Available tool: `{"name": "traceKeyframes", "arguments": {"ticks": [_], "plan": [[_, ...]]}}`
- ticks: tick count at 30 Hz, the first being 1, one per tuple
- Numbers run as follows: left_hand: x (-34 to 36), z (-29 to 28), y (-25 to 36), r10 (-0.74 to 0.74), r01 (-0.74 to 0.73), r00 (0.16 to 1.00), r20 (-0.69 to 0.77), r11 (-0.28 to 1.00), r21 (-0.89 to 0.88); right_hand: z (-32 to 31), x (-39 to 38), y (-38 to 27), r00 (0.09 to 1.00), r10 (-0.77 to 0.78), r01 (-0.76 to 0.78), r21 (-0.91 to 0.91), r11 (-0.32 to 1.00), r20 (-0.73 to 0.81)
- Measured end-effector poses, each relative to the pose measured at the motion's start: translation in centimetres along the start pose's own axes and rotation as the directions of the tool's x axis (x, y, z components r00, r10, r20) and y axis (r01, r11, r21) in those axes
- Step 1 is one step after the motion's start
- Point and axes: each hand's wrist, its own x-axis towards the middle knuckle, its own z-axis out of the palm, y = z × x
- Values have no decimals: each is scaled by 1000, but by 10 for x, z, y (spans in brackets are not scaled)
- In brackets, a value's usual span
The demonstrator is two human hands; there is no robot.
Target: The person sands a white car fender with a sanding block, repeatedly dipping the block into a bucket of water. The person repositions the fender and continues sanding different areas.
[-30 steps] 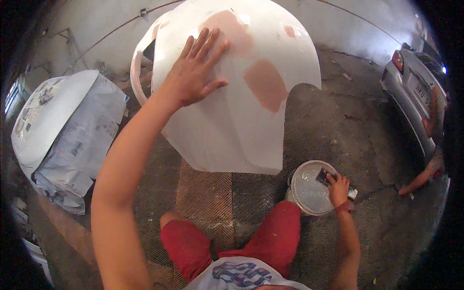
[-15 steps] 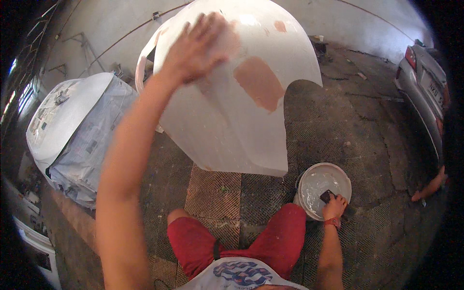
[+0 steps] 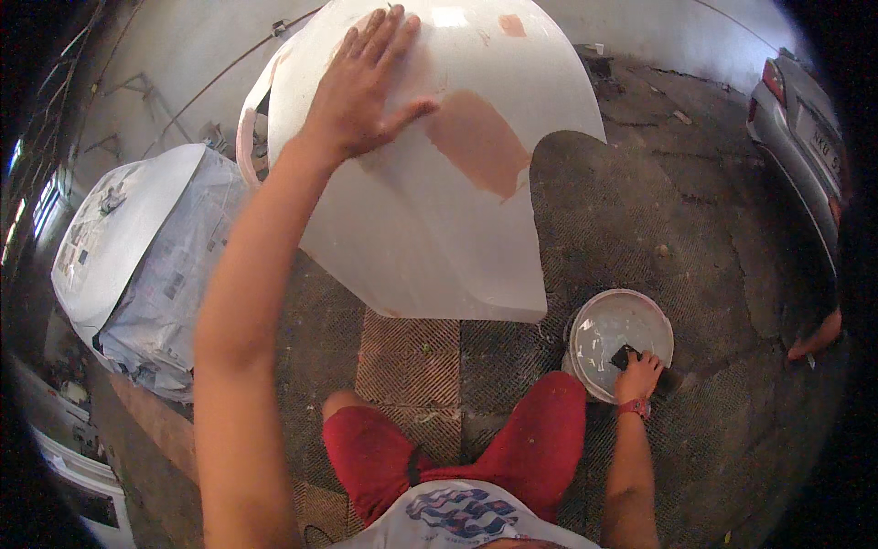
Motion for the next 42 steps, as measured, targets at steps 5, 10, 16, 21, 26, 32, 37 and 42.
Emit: {"name": "traceKeyframes", "arguments": {"ticks": [5,10,16,21,26,32,37,42], "plan": [[-30,2,34,92,-93,992,90,996,8,7,6,5,1000,3,-3,-19,1000,13],[-74,14,72,66,-90,948,311,994,63,17,8,4,988,-123,133,-111,985,93],[-145,22,119,176,-173,851,494,984,-52,43,43,-25,813,-432,499,-85,862,390],[-155,27,142,276,-197,736,618,961,-195,92,90,-1,839,-373,420,-37,907,397],[-189,-9,109,171,-154,717,676,984,-85,89,75,-46,671,-420,501,44,864,611],[-144,-20,64,98,-111,850,518,994,-5,41,99,-33,707,-432,556,-63,828,560],[-91,-41,21,-66,22,956,287,988,152,-50,106,-7,880,-422,362,268,893,219],[-23,-29,-24,-244,218,943,228,967,134,-171,150,78,885,-408,458,263,849,-225]]}}
